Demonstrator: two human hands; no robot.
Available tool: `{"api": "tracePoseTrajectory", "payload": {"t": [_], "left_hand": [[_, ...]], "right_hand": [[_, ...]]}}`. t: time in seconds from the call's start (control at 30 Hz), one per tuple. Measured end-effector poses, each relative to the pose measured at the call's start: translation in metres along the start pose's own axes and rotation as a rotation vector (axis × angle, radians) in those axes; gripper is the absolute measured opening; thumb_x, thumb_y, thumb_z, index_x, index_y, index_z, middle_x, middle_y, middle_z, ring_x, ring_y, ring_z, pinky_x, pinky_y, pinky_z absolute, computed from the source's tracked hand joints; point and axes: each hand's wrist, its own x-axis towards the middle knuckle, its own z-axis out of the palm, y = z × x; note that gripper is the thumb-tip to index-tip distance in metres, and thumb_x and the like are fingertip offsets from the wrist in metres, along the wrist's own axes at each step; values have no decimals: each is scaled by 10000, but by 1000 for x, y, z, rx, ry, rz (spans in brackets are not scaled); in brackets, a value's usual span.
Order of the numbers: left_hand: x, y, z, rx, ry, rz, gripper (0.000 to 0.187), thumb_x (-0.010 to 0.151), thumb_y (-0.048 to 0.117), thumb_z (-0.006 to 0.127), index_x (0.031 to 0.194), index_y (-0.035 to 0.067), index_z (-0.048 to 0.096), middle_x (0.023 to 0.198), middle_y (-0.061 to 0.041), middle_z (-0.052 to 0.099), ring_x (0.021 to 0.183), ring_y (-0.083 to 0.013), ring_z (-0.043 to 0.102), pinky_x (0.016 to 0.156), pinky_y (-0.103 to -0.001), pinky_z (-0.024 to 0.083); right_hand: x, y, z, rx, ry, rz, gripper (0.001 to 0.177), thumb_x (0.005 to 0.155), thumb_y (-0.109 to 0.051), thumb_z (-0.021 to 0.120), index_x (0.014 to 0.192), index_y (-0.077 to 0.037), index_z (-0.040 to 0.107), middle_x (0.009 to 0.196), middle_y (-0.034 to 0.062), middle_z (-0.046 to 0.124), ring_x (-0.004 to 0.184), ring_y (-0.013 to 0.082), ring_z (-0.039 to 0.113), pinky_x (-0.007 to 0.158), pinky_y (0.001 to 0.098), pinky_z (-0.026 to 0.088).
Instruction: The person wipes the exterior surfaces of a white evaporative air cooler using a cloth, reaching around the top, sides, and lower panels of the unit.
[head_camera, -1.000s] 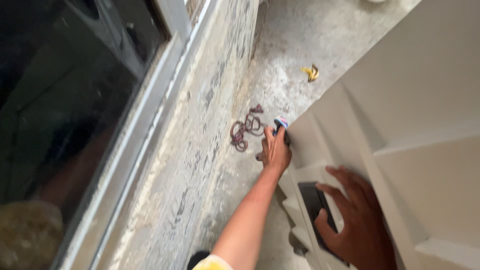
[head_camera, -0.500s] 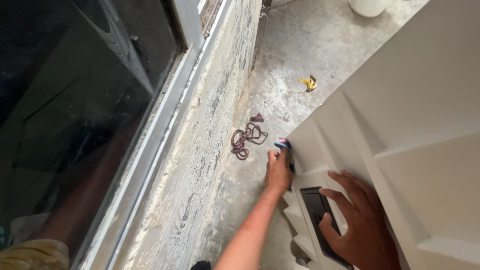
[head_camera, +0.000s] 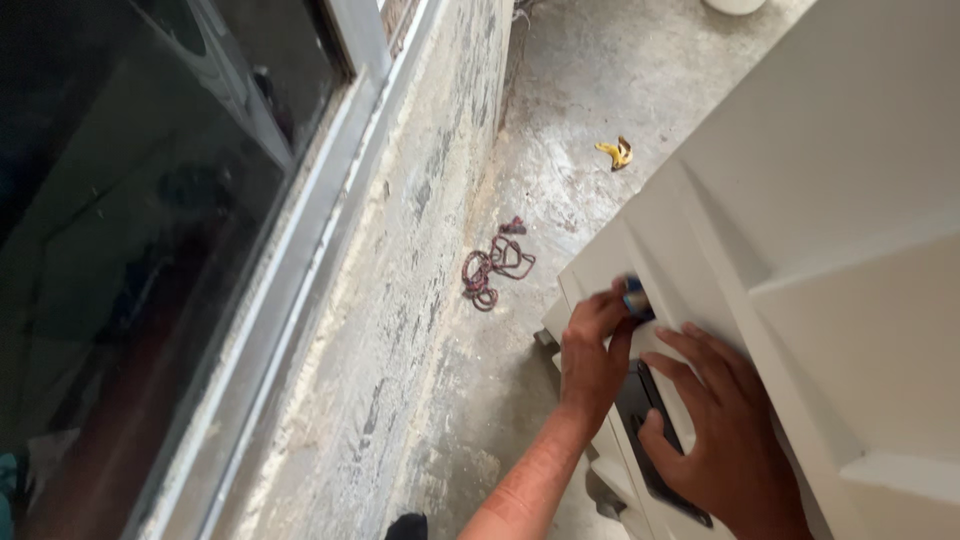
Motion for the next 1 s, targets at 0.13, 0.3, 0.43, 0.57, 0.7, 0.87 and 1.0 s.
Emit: {"api": "tracePoseTrajectory", "payload": {"t": [0.13, 0.3, 0.43, 0.57, 0.7, 0.87, 1.0], "left_hand": [[-2, -19, -2, 192, -2, 125, 279, 890, -61, 633, 1110, 61, 752, 1181, -127, 704, 1098, -330, 649, 942, -417, 533], [-14, -59, -3, 370, -61, 80, 352, 862, -74, 590, 1120, 98, 757, 1249, -108, 675, 1109, -327, 612, 949, -420, 524], [-41, -77, -18, 626, -267, 25, 603, 818, -103, 561, 1350, 171, 639, 1291, -98, 588, 1114, -344, 565, 883, -436, 546], [-48, -72, -21, 748, -398, -46, 663, 865, 38, 600, 1488, 228, 475, 1271, -69, 537, 1101, -351, 543, 794, -473, 555], [-51, -90, -9, 889, -326, 32, 623, 889, 49, 572, 1481, 213, 471, 1331, -35, 529, 1091, -335, 551, 753, -507, 553], [-20, -148, 24, 776, -120, -136, 519, 994, 79, 556, 1491, 193, 456, 1430, -42, 490, 1052, -382, 558, 785, -529, 573], [54, -182, 20, 933, -221, -345, 618, 892, -29, 595, 1443, 197, 432, 1403, -122, 459, 1161, -409, 564, 805, -482, 585]], "right_hand": [[4, -1, 0, -40, -22, 14, 533, 663, -160, 715, 1190, -99, 654, 1372, 72, 582, 1372, 298, 473, 1145, 459, 368], [6, -3, 2, -41, -11, -10, 527, 678, -157, 702, 1200, -110, 651, 1366, 63, 587, 1375, 295, 474, 1149, 453, 366], [2, -6, 0, -39, -23, 3, 526, 688, -151, 704, 1209, -106, 650, 1363, 68, 589, 1374, 294, 474, 1151, 450, 368], [2, -11, -7, -19, -19, 23, 500, 700, -143, 702, 1196, -104, 651, 1351, 62, 595, 1375, 291, 469, 1153, 438, 372], [1, -13, -12, -33, -3, 11, 482, 708, -139, 695, 1186, -96, 646, 1353, 59, 596, 1383, 284, 461, 1156, 433, 374], [-4, -9, -5, -56, 16, -16, 496, 698, -146, 704, 1188, -92, 656, 1343, 69, 598, 1375, 289, 457, 1145, 454, 370], [-11, -6, -2, -23, 9, -24, 462, 720, -132, 690, 1178, -82, 660, 1342, 62, 609, 1373, 286, 481, 1148, 447, 379]]}}
